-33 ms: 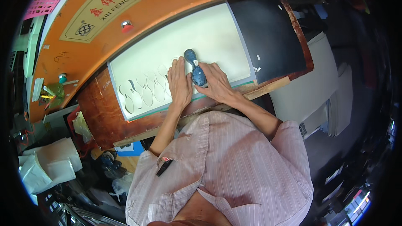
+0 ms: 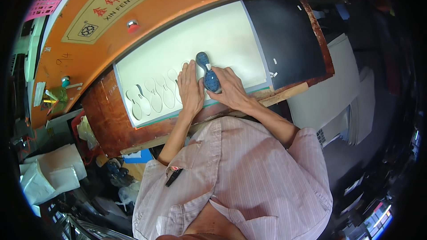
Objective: The person places a large white sheet onto a die-cutting machine and uses a handheld blue punch tool to repeatedly cut out small shapes. The person removes the cutouts and continues punching along the sheet.
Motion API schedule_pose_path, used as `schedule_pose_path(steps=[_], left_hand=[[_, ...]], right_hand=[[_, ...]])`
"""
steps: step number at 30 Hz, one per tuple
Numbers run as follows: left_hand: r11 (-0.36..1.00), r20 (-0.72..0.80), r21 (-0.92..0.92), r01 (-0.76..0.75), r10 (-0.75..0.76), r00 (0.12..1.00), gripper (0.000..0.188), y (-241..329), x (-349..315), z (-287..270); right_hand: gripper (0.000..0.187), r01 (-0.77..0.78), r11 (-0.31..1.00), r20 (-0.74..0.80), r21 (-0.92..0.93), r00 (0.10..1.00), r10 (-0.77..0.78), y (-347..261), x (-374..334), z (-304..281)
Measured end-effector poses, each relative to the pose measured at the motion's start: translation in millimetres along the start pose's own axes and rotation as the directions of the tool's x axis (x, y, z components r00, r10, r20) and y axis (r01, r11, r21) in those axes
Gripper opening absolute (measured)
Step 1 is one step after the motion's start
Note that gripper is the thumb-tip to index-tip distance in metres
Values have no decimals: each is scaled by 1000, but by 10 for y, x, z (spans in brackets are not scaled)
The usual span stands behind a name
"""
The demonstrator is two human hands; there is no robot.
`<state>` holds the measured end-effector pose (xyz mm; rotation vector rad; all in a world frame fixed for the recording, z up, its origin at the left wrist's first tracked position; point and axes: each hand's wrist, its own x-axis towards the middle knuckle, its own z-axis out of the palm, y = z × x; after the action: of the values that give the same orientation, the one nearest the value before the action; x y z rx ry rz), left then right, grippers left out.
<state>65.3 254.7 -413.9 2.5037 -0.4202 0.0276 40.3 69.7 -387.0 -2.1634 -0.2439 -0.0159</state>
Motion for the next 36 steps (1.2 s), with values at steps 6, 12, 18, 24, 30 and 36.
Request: schedule_pose_path(steps=[6,12,18,24,30,36], left_hand=[[995,53,32,100,-101,993,66,-3,-145,8],[992,26,61,112,-114,993,64,-93,-242,23],[936,-55,-321,146,-173,983,52,320,-43,-12],[-52,485,-873,485,-192,853,60,870,438,400],[196,562,-795,573,-117,819,53,940,552,400],[510,509,-727,460,-50,859,56,1009,711,400]], right_hand=[[77,-504,678,335,535,863,378,349,1,-123],[76,-308,551,96,776,921,378,652,-46,-460],[77,-145,819,-107,556,964,243,492,-213,-400],[76,131,988,-244,81,964,-108,264,-206,-476],[56,87,996,-232,-25,968,-91,406,-129,-826],[44,97,994,-239,-49,965,-106,520,-151,-992]])
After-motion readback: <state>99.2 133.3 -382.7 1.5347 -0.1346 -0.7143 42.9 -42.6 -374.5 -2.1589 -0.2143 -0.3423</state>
